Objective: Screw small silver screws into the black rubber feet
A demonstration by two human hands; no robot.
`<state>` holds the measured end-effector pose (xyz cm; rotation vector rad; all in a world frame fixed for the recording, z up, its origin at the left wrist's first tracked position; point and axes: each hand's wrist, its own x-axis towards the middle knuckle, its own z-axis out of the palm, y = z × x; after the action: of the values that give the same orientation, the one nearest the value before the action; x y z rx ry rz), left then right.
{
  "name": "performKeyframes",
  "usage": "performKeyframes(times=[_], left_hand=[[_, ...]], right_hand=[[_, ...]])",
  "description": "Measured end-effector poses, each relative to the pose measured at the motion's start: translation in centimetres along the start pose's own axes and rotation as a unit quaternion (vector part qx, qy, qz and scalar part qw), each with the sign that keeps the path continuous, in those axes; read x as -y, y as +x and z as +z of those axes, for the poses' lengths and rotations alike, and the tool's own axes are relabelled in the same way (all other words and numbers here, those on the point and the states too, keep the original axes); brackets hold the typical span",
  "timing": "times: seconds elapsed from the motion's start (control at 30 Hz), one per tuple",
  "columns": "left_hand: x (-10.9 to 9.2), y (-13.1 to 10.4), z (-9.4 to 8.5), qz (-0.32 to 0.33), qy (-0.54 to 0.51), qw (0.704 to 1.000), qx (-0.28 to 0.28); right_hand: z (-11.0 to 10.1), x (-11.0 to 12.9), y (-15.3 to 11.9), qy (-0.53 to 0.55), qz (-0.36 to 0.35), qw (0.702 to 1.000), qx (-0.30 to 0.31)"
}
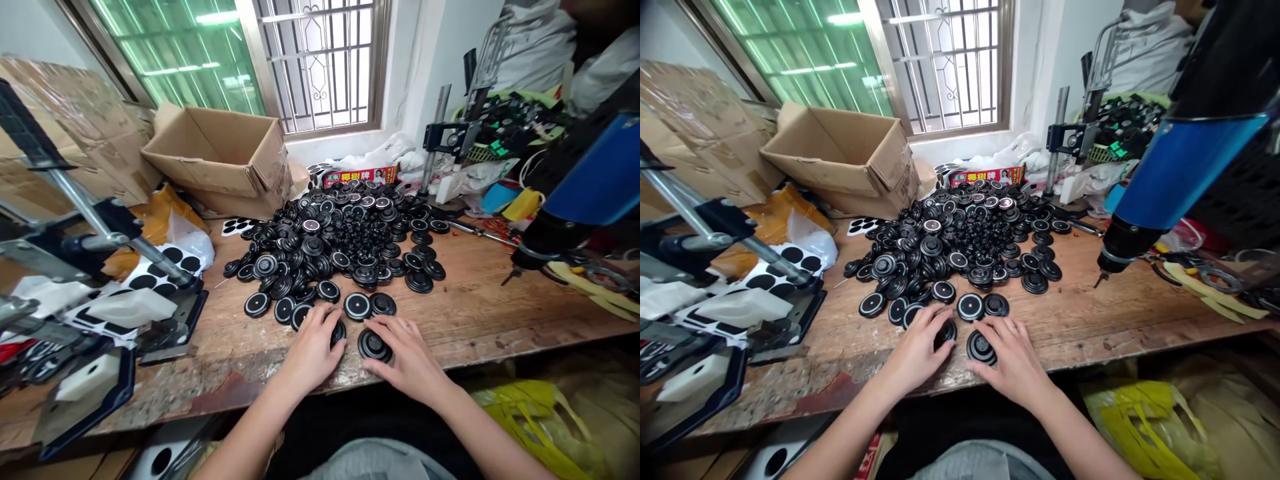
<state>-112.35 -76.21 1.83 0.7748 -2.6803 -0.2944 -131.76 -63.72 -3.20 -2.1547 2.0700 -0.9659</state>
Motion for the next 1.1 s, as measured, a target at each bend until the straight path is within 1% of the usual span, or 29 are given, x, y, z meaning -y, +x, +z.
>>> performKeyframes(times=[0.1, 0.17, 0.23, 0.3, 0.43, 0.57, 0.67, 0.83, 0.9, 1.0, 1.1], left_hand=[[-0.9, 2.9, -0.3, 0.082, 0.020, 0.996, 0.038], [-1.3, 4.8, 0.2, 0.118, 0.023, 0.990, 0.076], [-1.3, 6.0, 0.8, 0.112, -0.004, 0.990, 0.087], [-0.9, 6.5, 1.2, 0.086, -0.047, 0.993, 0.072], [0.3, 6.2, 1.3, 0.035, -0.094, 0.995, 0.024], [0.9, 6.0, 1.6, 0.002, -0.121, 0.993, -0.011], [1.0, 5.4, 2.0, -0.006, -0.113, 0.993, -0.028], [0.7, 3.4, 2.5, 0.016, -0.087, 0.996, -0.021], [0.2, 2.7, 2.8, 0.019, -0.080, 0.997, -0.003], [-1.1, 2.2, 3.3, 0.016, -0.064, 0.998, 0.025], [-2.2, 1.6, 3.5, 0.020, -0.029, 0.999, 0.015]], right_hand=[[0.0, -1.5, 1.4, -0.018, 0.051, 0.998, -0.039], [0.2, -2.7, 2.5, -0.038, 0.066, 0.996, -0.035], [0.8, -3.7, 3.2, -0.046, 0.065, 0.996, -0.029], [1.4, -4.3, 3.5, -0.041, 0.056, 0.997, -0.042], [2.4, -4.8, 3.1, -0.023, 0.044, 0.996, -0.075], [2.5, -4.9, 2.9, -0.009, 0.035, 0.998, -0.057], [2.3, -4.9, 2.8, 0.009, 0.052, 0.998, -0.046], [1.7, -4.7, 2.2, 0.070, 0.087, 0.992, -0.052], [1.6, -4.3, 1.8, 0.060, 0.093, 0.992, -0.056], [1.7, -3.6, 1.3, 0.018, 0.094, 0.994, -0.050], [1.2, -3.7, 1.0, 0.021, 0.085, 0.994, -0.059]])
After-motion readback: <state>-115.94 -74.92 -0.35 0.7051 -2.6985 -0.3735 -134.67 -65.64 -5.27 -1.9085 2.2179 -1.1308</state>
